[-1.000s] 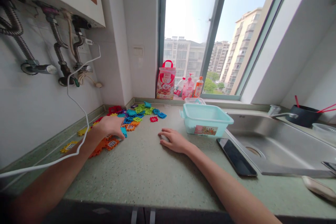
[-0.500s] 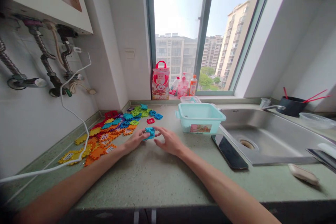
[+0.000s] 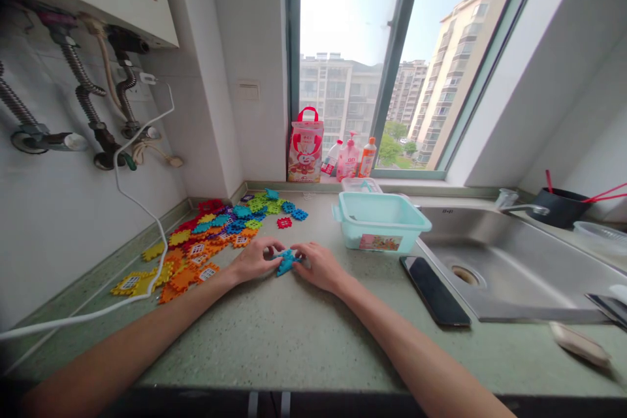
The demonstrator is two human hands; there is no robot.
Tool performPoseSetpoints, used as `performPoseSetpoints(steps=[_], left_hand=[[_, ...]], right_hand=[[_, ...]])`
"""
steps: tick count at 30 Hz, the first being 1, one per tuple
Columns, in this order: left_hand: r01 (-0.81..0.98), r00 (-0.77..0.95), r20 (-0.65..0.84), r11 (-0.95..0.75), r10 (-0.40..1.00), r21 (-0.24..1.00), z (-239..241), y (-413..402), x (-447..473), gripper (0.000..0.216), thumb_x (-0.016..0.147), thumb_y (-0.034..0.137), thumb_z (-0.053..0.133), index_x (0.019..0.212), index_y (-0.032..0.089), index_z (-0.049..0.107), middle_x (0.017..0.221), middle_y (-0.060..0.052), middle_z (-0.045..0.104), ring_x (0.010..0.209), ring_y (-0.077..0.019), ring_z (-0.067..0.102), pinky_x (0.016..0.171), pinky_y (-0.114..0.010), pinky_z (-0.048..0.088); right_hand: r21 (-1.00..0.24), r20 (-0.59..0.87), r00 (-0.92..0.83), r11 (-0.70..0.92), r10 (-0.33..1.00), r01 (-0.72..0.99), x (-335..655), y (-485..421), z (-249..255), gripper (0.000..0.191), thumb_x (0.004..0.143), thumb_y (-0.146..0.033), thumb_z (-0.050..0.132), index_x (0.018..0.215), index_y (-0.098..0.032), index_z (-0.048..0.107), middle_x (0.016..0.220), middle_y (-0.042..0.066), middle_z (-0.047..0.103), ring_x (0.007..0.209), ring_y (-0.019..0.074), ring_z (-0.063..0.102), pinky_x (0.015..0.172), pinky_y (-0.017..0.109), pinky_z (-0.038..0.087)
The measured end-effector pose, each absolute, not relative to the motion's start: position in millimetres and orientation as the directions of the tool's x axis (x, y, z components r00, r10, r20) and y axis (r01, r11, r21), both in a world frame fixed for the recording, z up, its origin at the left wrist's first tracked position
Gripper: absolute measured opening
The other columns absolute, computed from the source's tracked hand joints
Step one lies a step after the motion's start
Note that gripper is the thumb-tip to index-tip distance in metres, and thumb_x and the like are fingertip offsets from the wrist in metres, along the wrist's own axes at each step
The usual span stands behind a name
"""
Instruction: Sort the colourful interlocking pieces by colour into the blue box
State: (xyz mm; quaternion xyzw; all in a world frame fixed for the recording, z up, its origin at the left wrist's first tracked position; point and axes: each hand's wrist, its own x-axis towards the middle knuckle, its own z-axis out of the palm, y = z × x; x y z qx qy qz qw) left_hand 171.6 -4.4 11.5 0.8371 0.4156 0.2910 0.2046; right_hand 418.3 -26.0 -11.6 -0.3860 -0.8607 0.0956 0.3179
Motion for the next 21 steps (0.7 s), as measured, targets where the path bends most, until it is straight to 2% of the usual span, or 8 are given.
performPoseSetpoints(steps=[8, 11, 14, 17, 19, 21], left_hand=[[0.569, 0.543, 0.334, -0.630, 0.771, 0.529, 13.9, -8.3, 168.4, 0.029, 0.084, 0.037, 0.068, 0.108, 0.023, 0.077, 0.102, -0.005, 0.076, 0.084, -0.0201, 0.066, 0.082, -0.031, 0.053], [0.575, 0.570, 0.322, -0.647, 0.756, 0.501, 16.2, -9.1, 167.2, 0.034, 0.082, 0.045, 0.074, 0.108, 0.023, 0.078, 0.100, -0.005, 0.075, 0.087, -0.0214, 0.067, 0.084, -0.032, 0.053], [0.542, 0.601, 0.370, -0.701, 0.709, 0.464, 16.5, -10.3, 167.7, 0.038, 0.080, 0.047, 0.079, 0.110, 0.024, 0.079, 0.108, -0.006, 0.074, 0.098, -0.0232, 0.068, 0.092, -0.033, 0.053], [0.496, 0.622, 0.405, -0.737, 0.670, 0.459, 14.4, -11.7, 169.2, 0.035, 0.082, 0.038, 0.077, 0.115, 0.025, 0.078, 0.114, -0.006, 0.072, 0.107, -0.0232, 0.067, 0.097, -0.032, 0.052], [0.467, 0.631, 0.402, -0.739, 0.664, 0.486, 12.4, -12.2, 169.5, 0.038, 0.081, 0.034, 0.077, 0.118, 0.023, 0.075, 0.113, -0.007, 0.073, 0.102, -0.0219, 0.068, 0.093, -0.031, 0.054], [0.429, 0.638, 0.401, -0.736, 0.657, 0.523, 10.7, -12.2, 168.8, 0.044, 0.080, 0.031, 0.078, 0.121, 0.021, 0.072, 0.114, -0.006, 0.073, 0.097, -0.0202, 0.069, 0.090, -0.031, 0.055]], right_hand=[[-0.366, 0.470, -0.532, 0.703, 0.705, 0.609, 420.7, -24.4, -14.1, 0.024, 0.093, -0.024, 0.068, 0.116, -0.022, 0.073, 0.104, 0.009, 0.075, 0.099, 0.0249, 0.067, 0.087, 0.036, 0.055], [-0.378, 0.464, -0.499, 0.673, 0.732, 0.636, 421.5, -23.9, -14.9, 0.019, 0.092, -0.027, 0.071, 0.110, -0.023, 0.075, 0.103, 0.009, 0.074, 0.098, 0.0249, 0.067, 0.088, 0.037, 0.055], [-0.395, 0.455, -0.465, 0.640, 0.760, 0.659, 422.0, -24.1, -15.1, 0.030, 0.091, -0.032, 0.073, 0.119, -0.021, 0.072, 0.109, 0.010, 0.073, 0.103, 0.0259, 0.066, 0.093, 0.039, 0.054], [-0.387, 0.443, -0.494, 0.657, 0.748, 0.647, 422.3, -24.8, -14.9, 0.049, 0.090, -0.034, 0.073, 0.137, -0.021, 0.064, 0.132, 0.014, 0.068, 0.121, 0.0290, 0.062, 0.105, 0.045, 0.050], [-0.379, 0.426, -0.528, 0.674, 0.735, 0.634, 422.3, -24.9, -14.9, 0.055, 0.090, -0.035, 0.074, 0.142, -0.023, 0.061, 0.142, 0.014, 0.063, 0.129, 0.0310, 0.059, 0.110, 0.048, 0.047], [-0.387, 0.420, -0.542, 0.684, 0.727, 0.618, 422.3, -24.6, -14.7, 0.056, 0.089, -0.034, 0.075, 0.142, -0.024, 0.061, 0.143, 0.014, 0.063, 0.129, 0.0317, 0.059, 0.110, 0.050, 0.046]])
